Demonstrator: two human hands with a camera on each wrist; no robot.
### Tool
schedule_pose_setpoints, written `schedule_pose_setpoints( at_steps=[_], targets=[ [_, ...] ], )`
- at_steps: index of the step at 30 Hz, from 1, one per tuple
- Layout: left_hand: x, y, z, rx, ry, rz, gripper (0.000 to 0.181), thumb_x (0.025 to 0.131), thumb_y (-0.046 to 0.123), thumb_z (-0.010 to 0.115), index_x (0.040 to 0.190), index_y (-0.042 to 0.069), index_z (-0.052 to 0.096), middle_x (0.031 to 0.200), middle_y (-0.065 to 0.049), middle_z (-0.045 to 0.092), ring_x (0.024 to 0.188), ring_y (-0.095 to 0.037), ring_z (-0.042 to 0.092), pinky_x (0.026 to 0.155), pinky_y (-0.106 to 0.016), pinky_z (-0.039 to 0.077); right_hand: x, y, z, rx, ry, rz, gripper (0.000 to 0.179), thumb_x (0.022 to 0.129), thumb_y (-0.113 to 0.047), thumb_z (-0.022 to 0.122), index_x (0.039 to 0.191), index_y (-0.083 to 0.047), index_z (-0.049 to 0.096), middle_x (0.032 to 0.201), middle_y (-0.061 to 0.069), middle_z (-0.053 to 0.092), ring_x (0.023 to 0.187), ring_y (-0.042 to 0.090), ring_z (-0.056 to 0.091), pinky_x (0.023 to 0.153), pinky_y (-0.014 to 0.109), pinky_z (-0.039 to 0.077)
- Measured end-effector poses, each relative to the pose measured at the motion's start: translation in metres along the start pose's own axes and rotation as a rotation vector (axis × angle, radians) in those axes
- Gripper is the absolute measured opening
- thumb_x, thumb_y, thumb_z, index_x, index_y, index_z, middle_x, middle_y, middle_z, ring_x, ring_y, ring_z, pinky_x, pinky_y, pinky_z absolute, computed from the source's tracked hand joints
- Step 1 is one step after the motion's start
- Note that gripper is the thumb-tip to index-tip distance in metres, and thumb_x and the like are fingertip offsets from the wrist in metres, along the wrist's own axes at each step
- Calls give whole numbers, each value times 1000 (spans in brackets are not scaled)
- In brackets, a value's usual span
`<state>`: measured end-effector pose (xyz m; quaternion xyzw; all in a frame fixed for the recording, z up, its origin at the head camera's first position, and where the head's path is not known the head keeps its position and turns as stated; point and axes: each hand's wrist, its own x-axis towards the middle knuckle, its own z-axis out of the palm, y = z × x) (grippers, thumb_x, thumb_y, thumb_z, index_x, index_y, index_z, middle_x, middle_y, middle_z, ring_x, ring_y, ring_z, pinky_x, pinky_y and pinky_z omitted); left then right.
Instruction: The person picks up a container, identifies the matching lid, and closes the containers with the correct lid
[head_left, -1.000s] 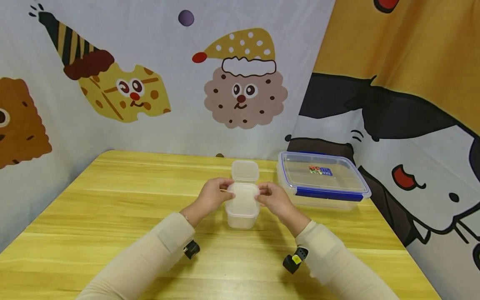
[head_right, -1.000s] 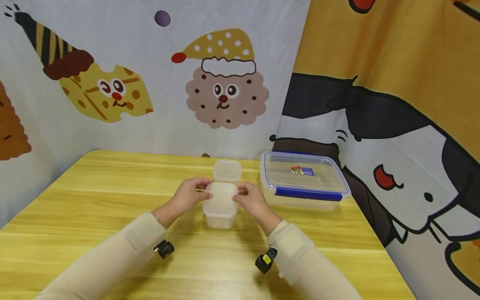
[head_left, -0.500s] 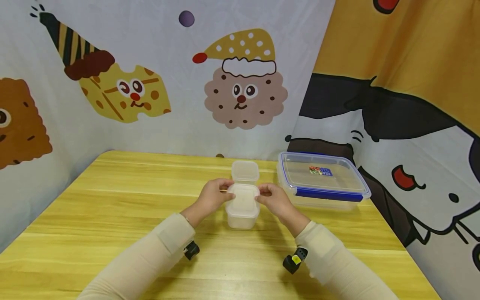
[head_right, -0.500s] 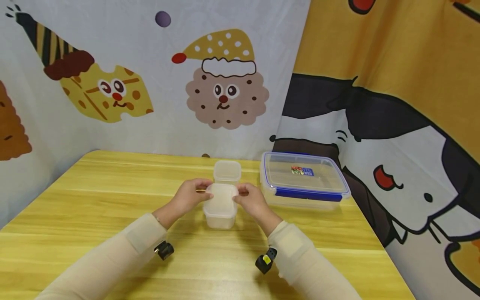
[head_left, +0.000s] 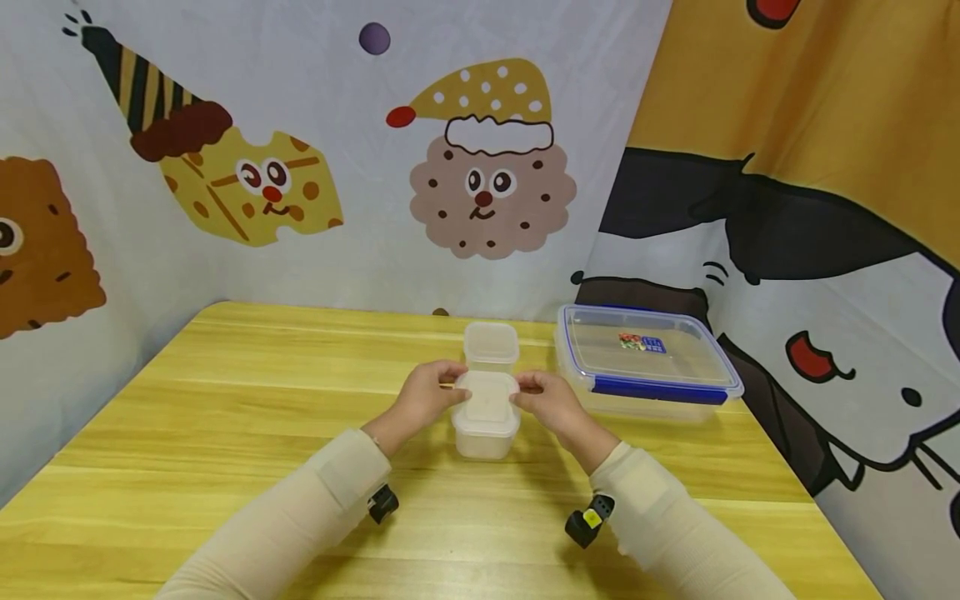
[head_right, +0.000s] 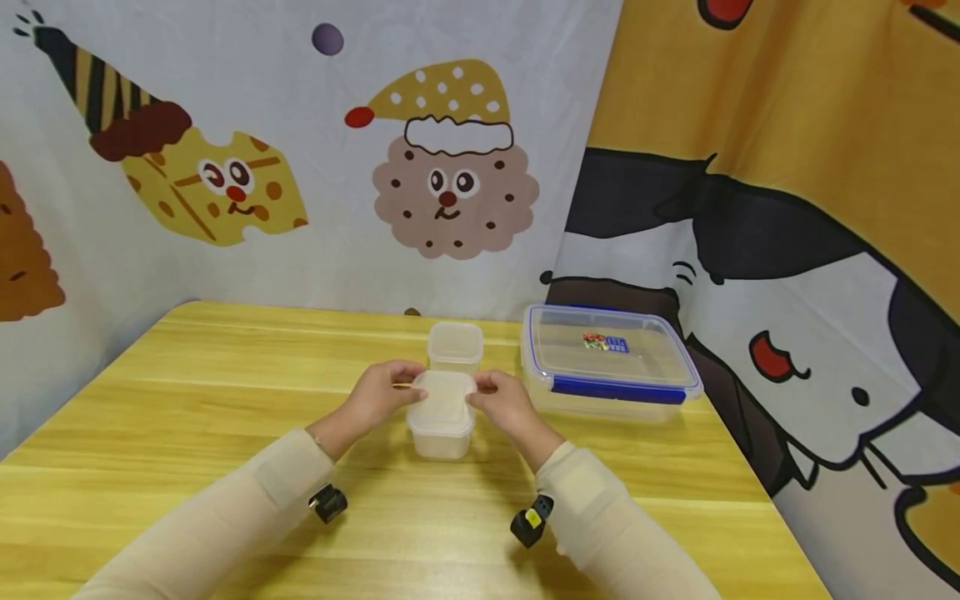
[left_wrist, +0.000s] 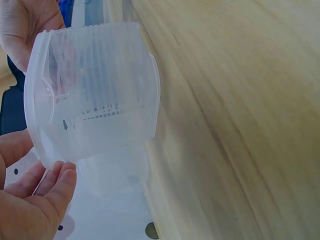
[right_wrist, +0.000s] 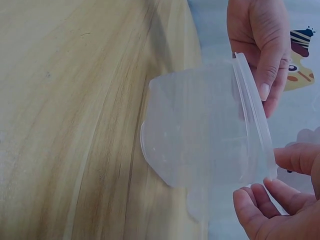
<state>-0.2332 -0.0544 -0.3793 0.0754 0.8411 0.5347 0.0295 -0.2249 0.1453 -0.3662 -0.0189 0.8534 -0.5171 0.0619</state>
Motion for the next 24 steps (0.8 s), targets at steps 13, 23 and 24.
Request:
schedule_pose_setpoints(
  at_steps=[13,23,24],
  targets=[
    [-1,-2,1,11,-11,-13,36,87,4,70,123,-2,62,120,-15,64,112,-30,59,88,-38,54,4,6,0,13,-9,33,27,89,-2,62,115,7,63,109,17,65,99,26,59,88,40,52],
    [-1,-4,2,7,-11,-14,36,87,3,70,122,-4,61,118,-16,64,111,-31,59,89,-39,54,4,11,2,82,-37,29,29,90,0,60,117,10,61,111,22,64,98,27,61,92,48,51],
    [-1,-4,2,11,-11,-11,36,87,3,70,121,-4,62,118,-16,64,111,-31,59,89,-38,54,4,11,2,85,-41,33,29,90,-1,60,117,10,61,112,22,64,99,27,61,92,49,51]
  ],
)
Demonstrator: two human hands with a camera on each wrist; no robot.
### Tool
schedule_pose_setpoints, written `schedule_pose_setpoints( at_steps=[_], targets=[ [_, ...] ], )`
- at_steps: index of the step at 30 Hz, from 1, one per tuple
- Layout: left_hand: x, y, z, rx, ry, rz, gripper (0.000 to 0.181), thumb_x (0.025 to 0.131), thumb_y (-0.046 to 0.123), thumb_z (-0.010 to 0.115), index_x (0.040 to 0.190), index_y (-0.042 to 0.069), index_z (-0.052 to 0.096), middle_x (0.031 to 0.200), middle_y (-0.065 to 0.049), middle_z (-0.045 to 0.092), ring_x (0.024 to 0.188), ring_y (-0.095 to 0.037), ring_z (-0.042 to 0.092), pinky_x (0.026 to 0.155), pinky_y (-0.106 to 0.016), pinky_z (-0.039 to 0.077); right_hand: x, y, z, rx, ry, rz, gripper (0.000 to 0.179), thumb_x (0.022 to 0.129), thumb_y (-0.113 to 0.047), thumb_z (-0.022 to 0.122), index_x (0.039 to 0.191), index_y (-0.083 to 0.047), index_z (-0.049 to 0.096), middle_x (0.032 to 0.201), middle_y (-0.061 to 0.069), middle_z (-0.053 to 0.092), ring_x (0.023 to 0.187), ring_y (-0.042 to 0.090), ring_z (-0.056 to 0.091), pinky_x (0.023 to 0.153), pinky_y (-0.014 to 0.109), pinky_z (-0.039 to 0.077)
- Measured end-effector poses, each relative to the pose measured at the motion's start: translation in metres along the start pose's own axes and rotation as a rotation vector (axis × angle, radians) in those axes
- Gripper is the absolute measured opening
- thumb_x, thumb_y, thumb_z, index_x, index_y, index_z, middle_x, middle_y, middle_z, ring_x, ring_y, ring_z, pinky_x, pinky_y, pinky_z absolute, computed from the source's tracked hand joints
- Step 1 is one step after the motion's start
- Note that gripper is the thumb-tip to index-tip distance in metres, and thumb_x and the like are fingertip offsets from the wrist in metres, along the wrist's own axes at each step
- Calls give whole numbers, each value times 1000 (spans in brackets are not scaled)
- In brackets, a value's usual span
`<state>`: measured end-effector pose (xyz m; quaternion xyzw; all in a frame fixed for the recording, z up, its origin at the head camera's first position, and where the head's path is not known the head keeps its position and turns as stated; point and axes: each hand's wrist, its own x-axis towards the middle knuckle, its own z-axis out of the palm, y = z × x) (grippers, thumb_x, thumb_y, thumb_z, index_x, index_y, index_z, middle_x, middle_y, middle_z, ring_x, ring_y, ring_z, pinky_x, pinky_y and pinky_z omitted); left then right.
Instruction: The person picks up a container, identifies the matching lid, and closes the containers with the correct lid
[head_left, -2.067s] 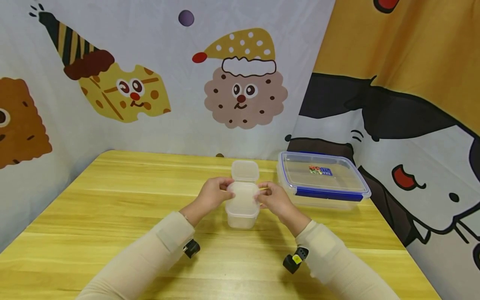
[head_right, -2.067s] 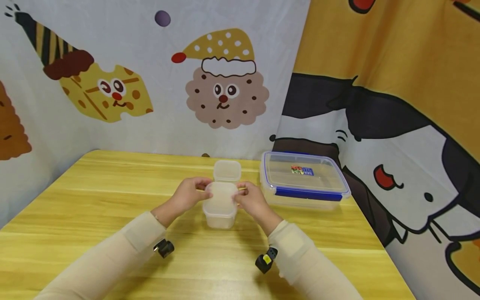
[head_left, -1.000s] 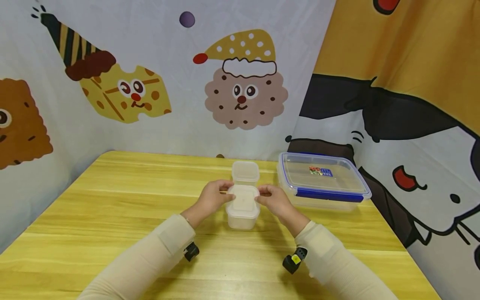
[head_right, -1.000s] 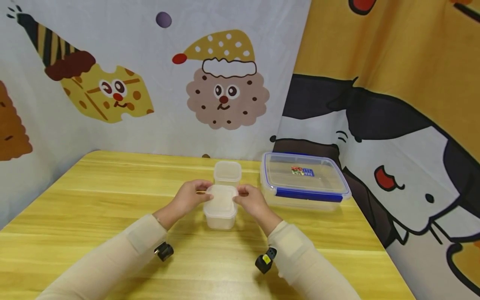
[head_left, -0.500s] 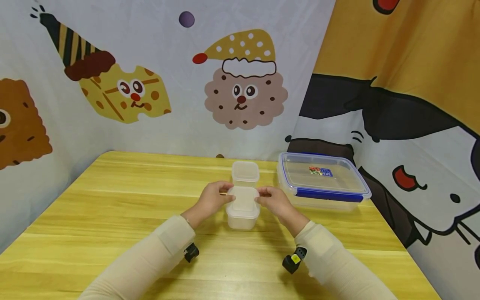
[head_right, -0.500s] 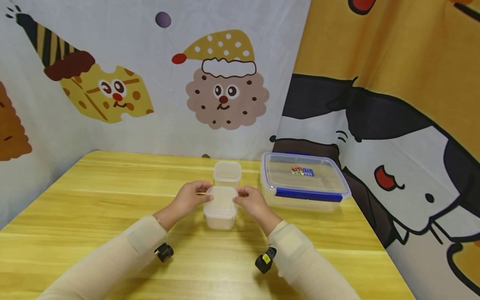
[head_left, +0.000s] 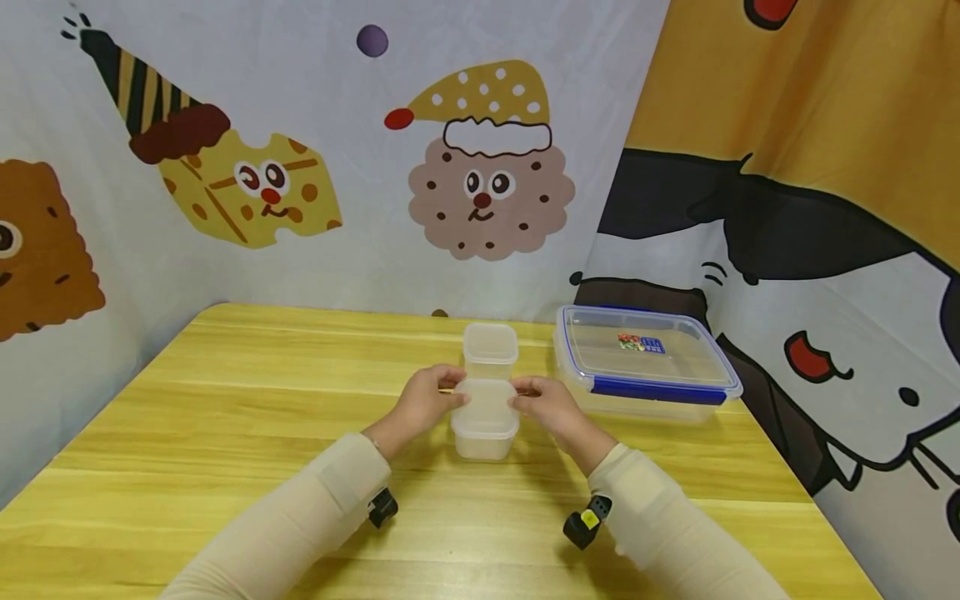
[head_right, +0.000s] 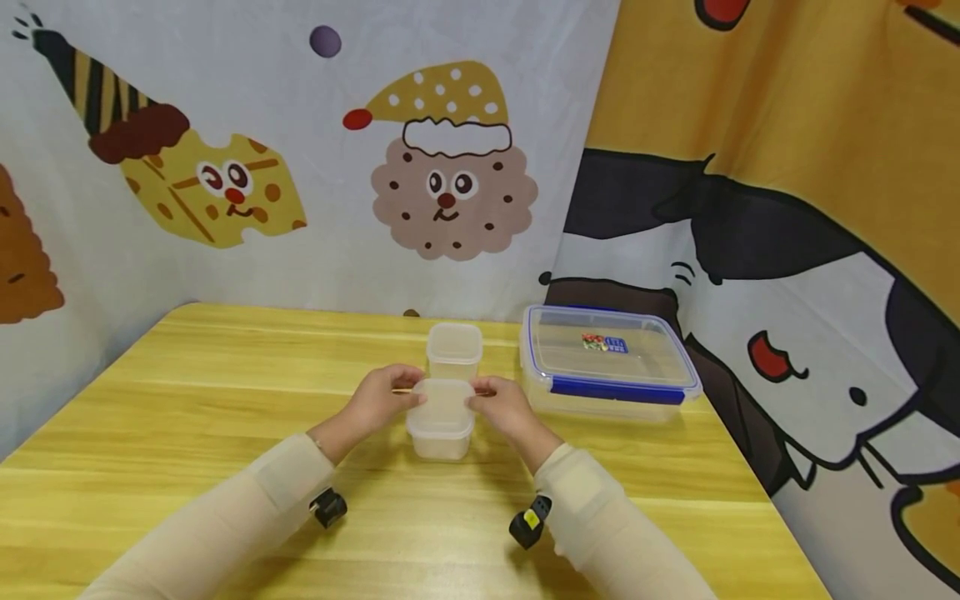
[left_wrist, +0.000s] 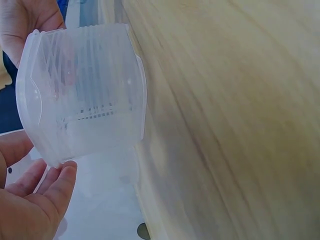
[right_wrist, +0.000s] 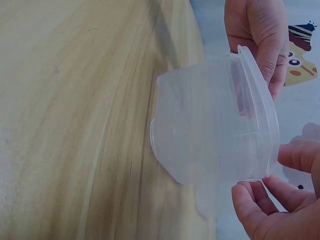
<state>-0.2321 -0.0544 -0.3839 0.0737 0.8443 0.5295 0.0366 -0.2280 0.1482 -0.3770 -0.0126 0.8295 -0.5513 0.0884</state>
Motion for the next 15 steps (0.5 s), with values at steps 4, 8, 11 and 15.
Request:
schedule_pose_setpoints(
  at_steps=[4,8,11,15],
  targets=[
    [-1,-1,1,18,-2,5,35,88,4,69,121,-4,61,117,-16,65,109,-31,60,88,-39,54,0,1,-1,23,-9,22,30,92,-1,59,120,10,60,115,22,63,102,28,60,96,51,49],
    [-1,-2,1,27,-9,1,34,90,6,67,122,-3,61,117,-16,65,110,-31,59,90,-40,53,0,2,-1,37,-16,30,32,93,-3,58,122,10,58,118,23,61,105,30,59,97,51,48],
    [-1,-2,2,39,-10,9,32,91,7,66,122,-3,61,116,-15,65,110,-31,60,90,-40,52,1,4,-1,43,-21,33,33,94,-3,57,124,10,57,122,24,60,109,32,58,98,50,47],
    [0,-4,4,54,-9,28,31,92,8,65,120,-3,62,114,-15,66,108,-30,60,89,-39,53,1,4,-1,46,-30,37,33,95,-4,55,124,11,56,125,25,58,112,33,57,98,50,47]
  ],
)
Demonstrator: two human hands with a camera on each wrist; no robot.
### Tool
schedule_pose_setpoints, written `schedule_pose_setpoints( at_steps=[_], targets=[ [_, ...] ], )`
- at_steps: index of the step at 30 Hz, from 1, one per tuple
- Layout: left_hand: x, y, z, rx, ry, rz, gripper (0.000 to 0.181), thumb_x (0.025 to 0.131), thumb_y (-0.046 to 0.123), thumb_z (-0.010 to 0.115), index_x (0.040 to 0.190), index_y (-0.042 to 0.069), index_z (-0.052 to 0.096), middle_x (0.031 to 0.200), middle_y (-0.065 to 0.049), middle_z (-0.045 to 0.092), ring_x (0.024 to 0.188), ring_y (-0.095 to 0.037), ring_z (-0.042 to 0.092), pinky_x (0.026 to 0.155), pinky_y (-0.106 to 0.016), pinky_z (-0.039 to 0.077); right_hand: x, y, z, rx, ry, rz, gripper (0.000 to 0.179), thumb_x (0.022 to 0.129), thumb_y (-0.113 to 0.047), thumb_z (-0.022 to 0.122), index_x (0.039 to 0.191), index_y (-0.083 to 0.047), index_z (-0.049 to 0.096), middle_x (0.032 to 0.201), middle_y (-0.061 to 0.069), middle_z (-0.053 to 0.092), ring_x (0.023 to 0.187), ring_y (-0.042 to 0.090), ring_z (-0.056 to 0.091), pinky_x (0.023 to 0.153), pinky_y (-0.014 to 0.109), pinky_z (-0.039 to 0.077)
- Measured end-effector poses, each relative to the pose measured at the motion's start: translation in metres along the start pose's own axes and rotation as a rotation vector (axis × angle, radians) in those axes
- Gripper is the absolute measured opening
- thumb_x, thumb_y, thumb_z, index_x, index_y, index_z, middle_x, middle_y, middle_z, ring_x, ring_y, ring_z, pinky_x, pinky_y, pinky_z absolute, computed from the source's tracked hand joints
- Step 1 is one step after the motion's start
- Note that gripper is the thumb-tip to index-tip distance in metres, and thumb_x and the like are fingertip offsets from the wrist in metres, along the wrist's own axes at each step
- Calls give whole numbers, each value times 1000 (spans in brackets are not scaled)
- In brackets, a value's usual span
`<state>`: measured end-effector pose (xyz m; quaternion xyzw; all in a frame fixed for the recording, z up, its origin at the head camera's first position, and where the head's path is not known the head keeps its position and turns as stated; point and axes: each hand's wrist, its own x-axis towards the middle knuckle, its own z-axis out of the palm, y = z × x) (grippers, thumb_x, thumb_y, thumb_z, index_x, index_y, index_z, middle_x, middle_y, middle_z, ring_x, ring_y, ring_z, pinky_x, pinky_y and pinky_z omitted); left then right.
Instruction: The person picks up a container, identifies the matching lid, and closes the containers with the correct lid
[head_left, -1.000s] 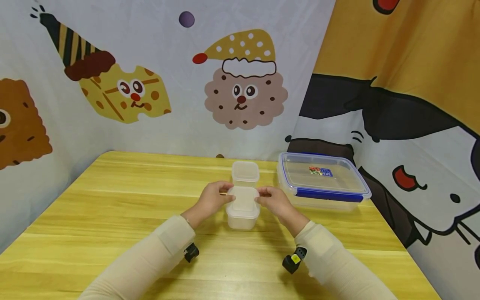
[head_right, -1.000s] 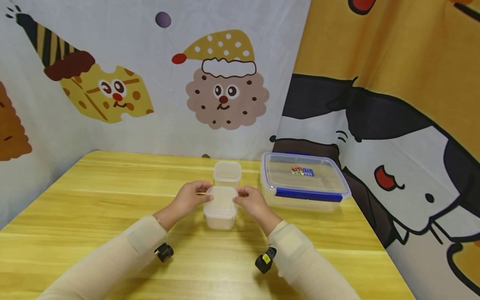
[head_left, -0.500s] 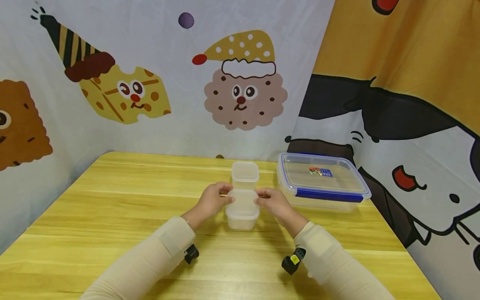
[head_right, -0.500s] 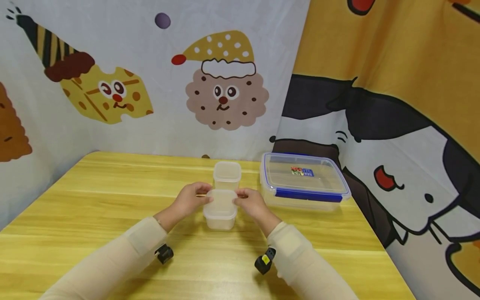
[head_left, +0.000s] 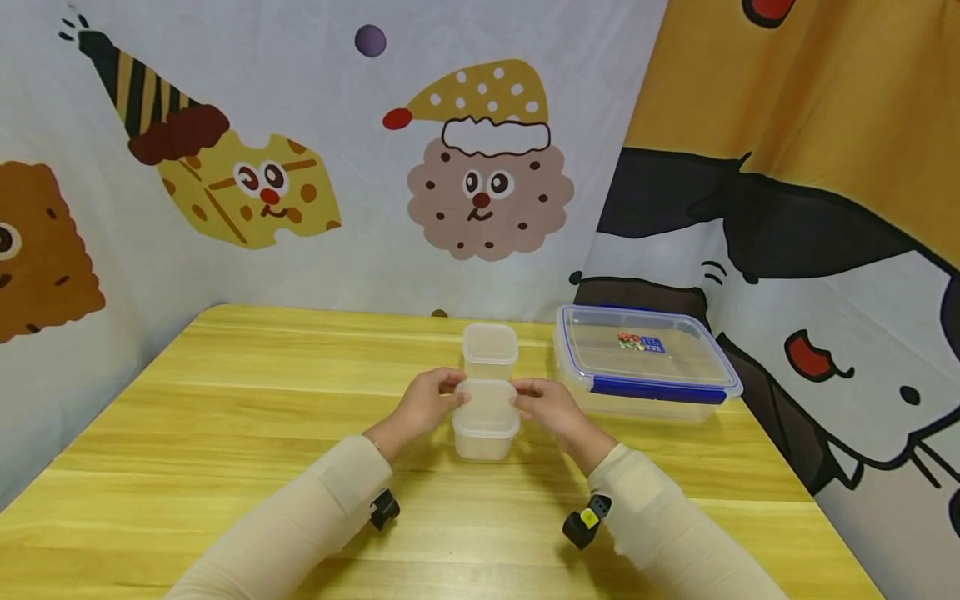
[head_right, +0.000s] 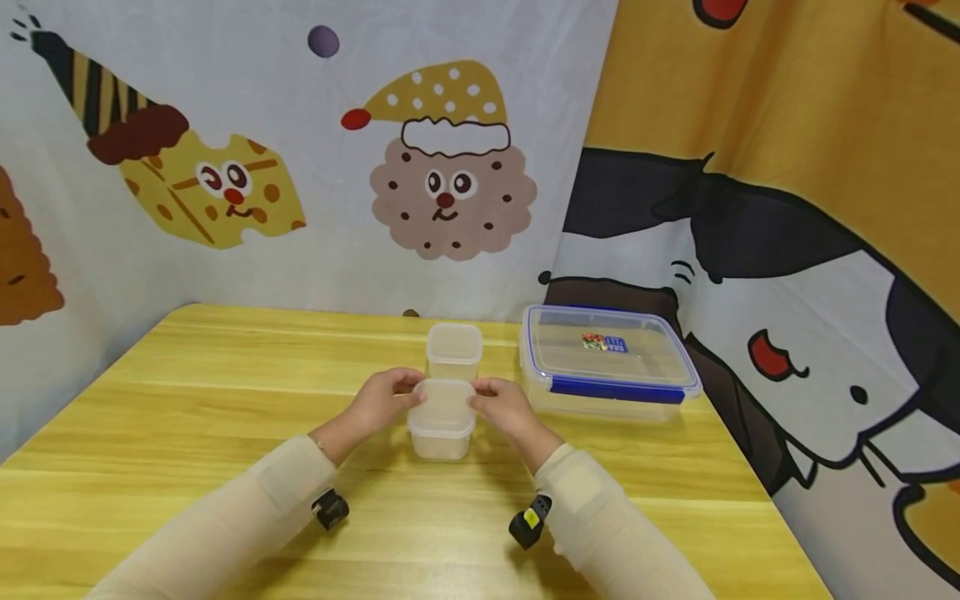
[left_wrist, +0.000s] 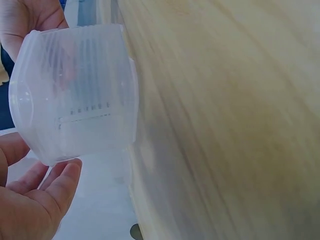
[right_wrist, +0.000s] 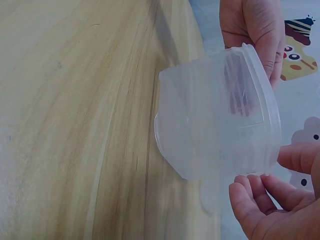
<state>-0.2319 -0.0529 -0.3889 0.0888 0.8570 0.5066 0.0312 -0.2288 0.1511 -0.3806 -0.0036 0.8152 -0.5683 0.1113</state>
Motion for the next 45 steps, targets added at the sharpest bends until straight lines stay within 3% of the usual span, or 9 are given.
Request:
schedule_pose_setpoints(
  at_steps=[10,16,25,30,45],
  targets=[
    [0,-3,-1,-5,5,21,29,93,9,64,119,-4,62,113,-15,66,106,-29,61,89,-39,53,2,0,-1,9,-12,5,33,96,-4,54,125,11,55,125,24,58,114,34,57,98,49,48],
    [-2,-5,-3,-39,-7,-3,36,93,13,65,125,-3,59,120,-15,63,109,-30,60,90,-40,53,0,4,0,38,-22,12,40,96,-10,55,131,9,51,128,24,56,114,34,57,96,50,49],
    [-13,-3,-5,-174,-131,-84,69,83,17,76,140,-5,43,130,-18,57,120,-34,53,99,-49,46,-12,16,-7,71,-111,55,54,95,-18,59,142,3,42,131,21,56,114,31,57,93,45,50],
    [-13,-7,-2,-183,-132,-86,73,80,14,79,140,-6,43,131,-19,56,122,-36,52,101,-51,44,-15,18,-6,97,-178,31,60,93,-18,63,142,6,39,133,23,54,113,28,56,94,45,49],
    [-16,-10,4,-213,-147,-65,78,80,13,80,143,-4,38,136,-20,52,123,-38,51,100,-51,46,-19,20,-2,84,-149,46,53,93,-16,64,138,5,47,137,22,52,117,30,56,96,44,49]
  ],
)
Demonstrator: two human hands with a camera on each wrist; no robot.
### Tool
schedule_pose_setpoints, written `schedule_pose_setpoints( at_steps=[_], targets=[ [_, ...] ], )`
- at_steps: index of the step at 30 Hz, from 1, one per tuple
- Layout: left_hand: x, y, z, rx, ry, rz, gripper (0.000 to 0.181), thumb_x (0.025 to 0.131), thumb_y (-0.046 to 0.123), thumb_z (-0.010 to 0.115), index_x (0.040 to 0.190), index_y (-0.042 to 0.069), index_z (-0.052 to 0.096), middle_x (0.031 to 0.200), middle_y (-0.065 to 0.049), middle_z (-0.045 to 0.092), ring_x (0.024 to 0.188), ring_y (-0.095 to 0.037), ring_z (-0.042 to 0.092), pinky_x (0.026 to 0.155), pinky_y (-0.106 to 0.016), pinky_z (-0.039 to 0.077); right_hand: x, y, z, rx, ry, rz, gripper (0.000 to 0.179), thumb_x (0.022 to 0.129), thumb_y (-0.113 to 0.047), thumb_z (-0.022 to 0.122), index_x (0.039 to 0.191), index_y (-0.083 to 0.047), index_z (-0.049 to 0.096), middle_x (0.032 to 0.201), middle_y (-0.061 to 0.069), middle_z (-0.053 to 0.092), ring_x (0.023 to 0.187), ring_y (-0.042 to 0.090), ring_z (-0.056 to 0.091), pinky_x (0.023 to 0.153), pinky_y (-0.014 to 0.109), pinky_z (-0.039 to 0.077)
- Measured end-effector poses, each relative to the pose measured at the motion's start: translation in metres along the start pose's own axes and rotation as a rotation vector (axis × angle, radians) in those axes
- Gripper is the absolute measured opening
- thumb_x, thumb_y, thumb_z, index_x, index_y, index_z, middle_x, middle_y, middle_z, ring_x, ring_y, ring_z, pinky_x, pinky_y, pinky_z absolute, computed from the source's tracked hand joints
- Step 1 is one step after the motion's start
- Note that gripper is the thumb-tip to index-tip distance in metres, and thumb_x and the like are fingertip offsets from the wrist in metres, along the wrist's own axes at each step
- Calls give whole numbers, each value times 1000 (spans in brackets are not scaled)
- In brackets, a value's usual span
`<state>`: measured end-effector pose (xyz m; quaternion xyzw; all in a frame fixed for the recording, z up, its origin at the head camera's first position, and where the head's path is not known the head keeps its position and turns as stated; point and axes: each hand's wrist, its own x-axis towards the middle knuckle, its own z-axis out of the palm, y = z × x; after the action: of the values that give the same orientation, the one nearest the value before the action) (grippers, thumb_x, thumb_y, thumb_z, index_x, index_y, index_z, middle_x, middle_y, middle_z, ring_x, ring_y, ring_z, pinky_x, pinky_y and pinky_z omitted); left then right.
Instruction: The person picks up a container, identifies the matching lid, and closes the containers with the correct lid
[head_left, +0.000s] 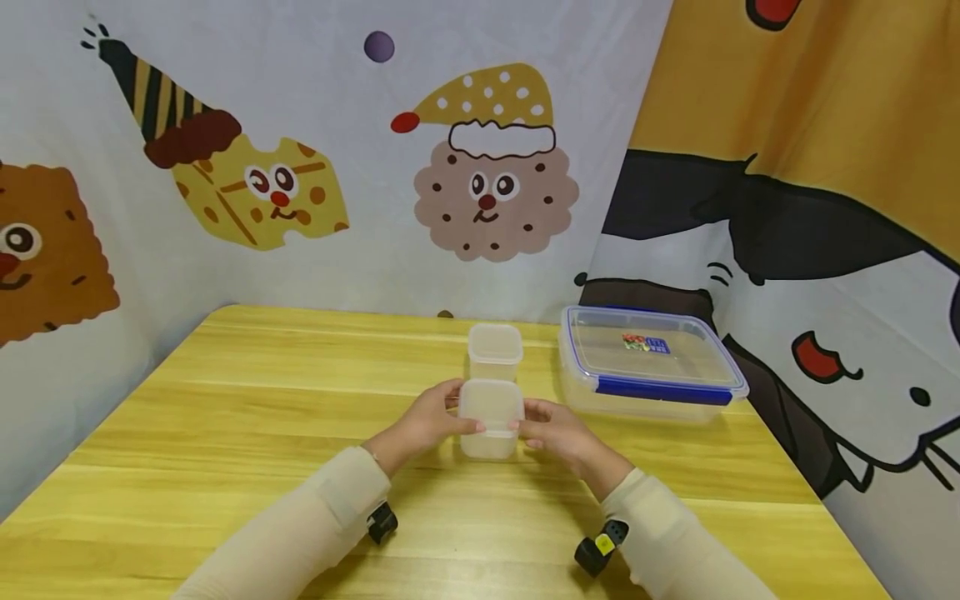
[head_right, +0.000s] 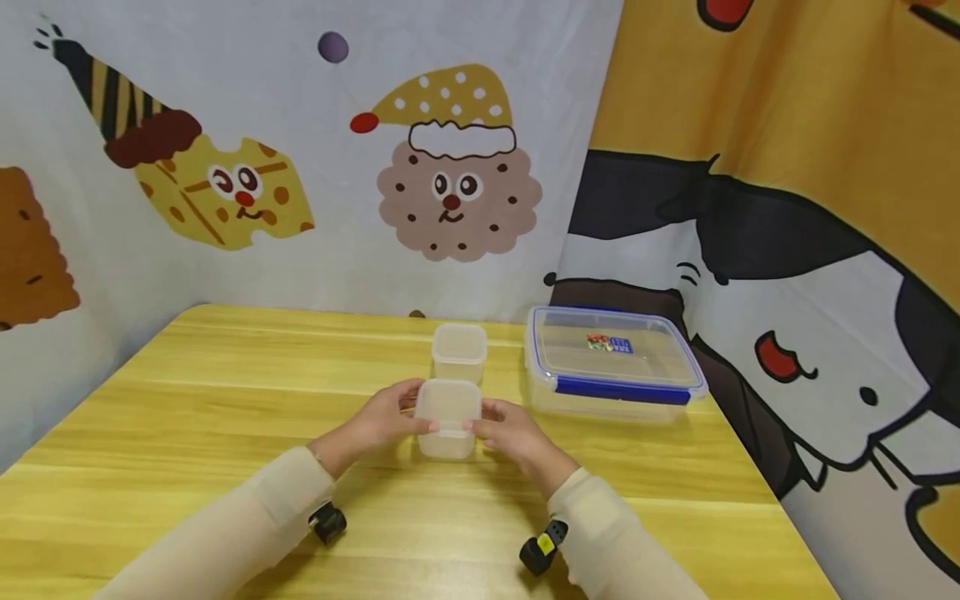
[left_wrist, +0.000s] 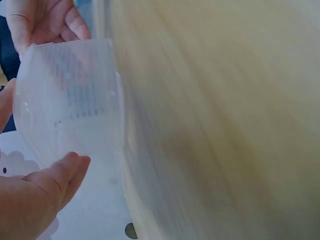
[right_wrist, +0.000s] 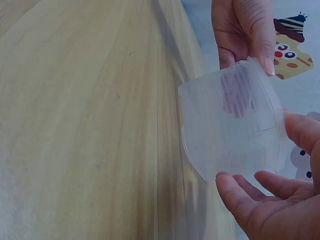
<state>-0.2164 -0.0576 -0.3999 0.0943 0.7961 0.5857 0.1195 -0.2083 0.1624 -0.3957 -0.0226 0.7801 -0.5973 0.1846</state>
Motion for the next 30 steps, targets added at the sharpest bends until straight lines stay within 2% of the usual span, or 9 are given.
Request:
schedule_pose_setpoints(
  at_steps=[6,15,20,23,26,30],
  targets=[
    [1,0,-1,46,-33,9,80,80,19,80,145,-1,37,137,-18,52,123,-36,52,98,-50,48,-1,-1,-3,-18,0,-11,52,94,-17,64,138,5,47,137,22,52,118,31,56,96,46,49],
    [1,0,-3,81,-19,24,75,79,20,81,142,1,44,133,-15,56,121,-35,53,97,-50,48,0,-3,-1,-15,-9,14,58,91,-18,66,139,5,44,135,22,53,113,30,57,91,44,50],
    [1,-1,-4,62,-32,16,74,80,19,80,141,-1,44,132,-17,56,122,-36,52,99,-52,46,6,-3,-1,-6,-6,45,59,93,-24,59,142,5,40,137,22,50,119,35,54,92,43,48],
    [3,-2,-4,58,-34,-6,69,84,23,77,140,0,45,131,-16,57,122,-35,53,100,-52,45,11,-4,-2,21,27,64,57,95,-27,54,140,6,41,136,23,51,121,37,53,91,43,48],
    [6,-1,-4,67,-10,-33,63,89,30,70,139,-1,47,130,-16,58,121,-34,54,99,-51,46,17,-5,-5,46,52,82,54,97,-28,50,139,6,43,136,24,51,122,36,53,92,42,49],
    [11,4,-5,79,66,-76,53,96,36,59,133,-3,53,128,-18,58,117,-33,55,97,-49,47,24,-6,-10,67,37,94,51,101,-27,45,139,7,42,139,26,47,125,36,51,97,43,47]
  ],
)
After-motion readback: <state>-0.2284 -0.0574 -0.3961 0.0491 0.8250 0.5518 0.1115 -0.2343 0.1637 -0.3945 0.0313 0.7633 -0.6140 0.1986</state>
